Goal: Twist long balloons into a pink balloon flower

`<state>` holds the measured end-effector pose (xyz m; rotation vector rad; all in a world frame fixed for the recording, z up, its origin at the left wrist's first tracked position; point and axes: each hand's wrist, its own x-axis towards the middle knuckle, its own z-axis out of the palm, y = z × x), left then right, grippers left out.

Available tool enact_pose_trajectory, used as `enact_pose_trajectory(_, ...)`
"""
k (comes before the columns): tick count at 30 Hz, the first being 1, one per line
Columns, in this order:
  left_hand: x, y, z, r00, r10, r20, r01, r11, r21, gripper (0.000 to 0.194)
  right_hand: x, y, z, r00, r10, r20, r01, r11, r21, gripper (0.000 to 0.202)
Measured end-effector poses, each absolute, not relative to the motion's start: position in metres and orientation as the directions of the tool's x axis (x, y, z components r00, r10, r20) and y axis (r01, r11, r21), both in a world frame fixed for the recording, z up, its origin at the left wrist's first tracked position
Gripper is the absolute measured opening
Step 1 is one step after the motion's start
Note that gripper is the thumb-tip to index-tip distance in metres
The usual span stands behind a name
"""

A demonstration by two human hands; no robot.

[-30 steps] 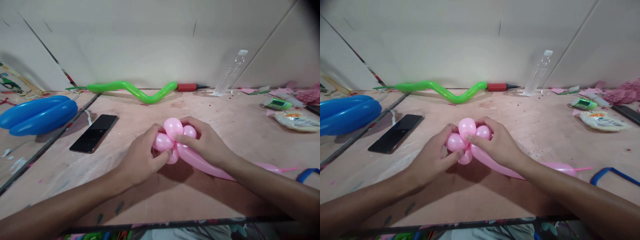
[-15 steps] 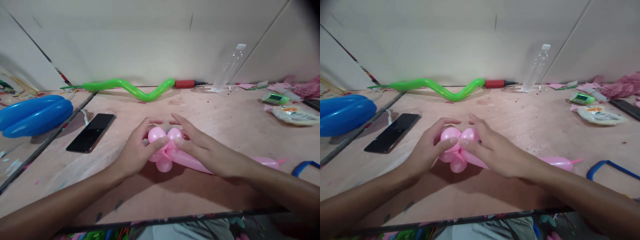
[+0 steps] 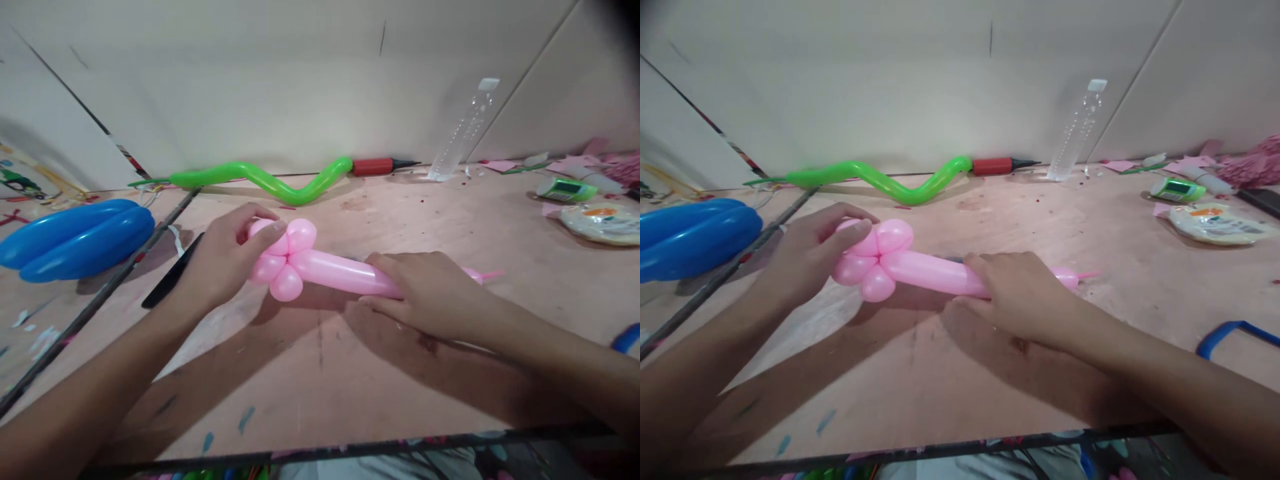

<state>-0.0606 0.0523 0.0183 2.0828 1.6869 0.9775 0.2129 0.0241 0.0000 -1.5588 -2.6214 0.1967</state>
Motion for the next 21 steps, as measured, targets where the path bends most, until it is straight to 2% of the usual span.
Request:
enact_pose_trajectory(2,-0.059,0.041,0.023,0.202,0.834,0.514,0.869,-0.394,0.299,0.033,0.214,0.027,-0.003,-0.47,0.883,0.012,0.875,0.467,-0.123,0.023)
enact_pose_trajectory(3,-0.054,0.033,0.023,0.306,0.746,0.591,0.877,-0.463,0.13,0.035,0.214,0.029,-0.004,-0.475,0.88,0.013,0.873,0.473,-0.117,0.019)
enact_pose_trajectory(4,-0.047,0.025,0.022,0.447,0.657,0.608,0.837,-0.547,-0.024,0.037,0.214,0.03,-0.005,-0.488,0.872,0.016,0.866,0.487,-0.119,0.015)
enact_pose_trajectory(5,-0.037,0.018,0.019,0.588,0.585,0.559,0.752,-0.651,-0.109,0.037,0.215,0.031,-0.005,-0.509,0.861,0.02,0.852,0.507,-0.129,0.014)
enact_pose_trajectory(8,-0.006,0.009,0.004,0.737,0.606,0.3,0.674,-0.695,-0.25,0.045,0.215,0.032,-0.004,-0.594,0.804,0.031,0.781,0.585,-0.219,0.02)
enact_pose_trajectory(11,0.016,0.021,-0.008,0.735,0.652,0.184,0.673,-0.672,-0.31,0.027,0.216,0.031,-0.003,-0.609,0.792,0.052,0.752,0.597,-0.279,0.02)
enact_pose_trajectory(13,0.022,0.034,-0.011,0.722,0.673,0.16,0.684,-0.662,-0.307,0.016,0.215,0.03,-0.005,-0.568,0.819,0.081,0.793,0.571,-0.213,0.029)
enact_pose_trajectory(16,0.022,0.047,-0.012,0.707,0.693,0.139,0.699,-0.657,-0.283,0.011,0.213,0.03,-0.01,-0.516,0.849,0.112,0.849,0.524,-0.067,0.033)
enact_pose_trajectory(18,0.019,0.05,-0.013,0.708,0.697,0.114,0.698,-0.666,-0.262,0.009,0.21,0.03,-0.013,-0.513,0.852,0.105,0.854,0.518,-0.036,0.032)
enact_pose_trajectory(21,0.014,0.049,-0.014,0.706,0.706,0.063,0.698,-0.678,-0.231,0.007,0.206,0.031,-0.018,-0.54,0.838,0.085,0.837,0.545,-0.054,0.03)
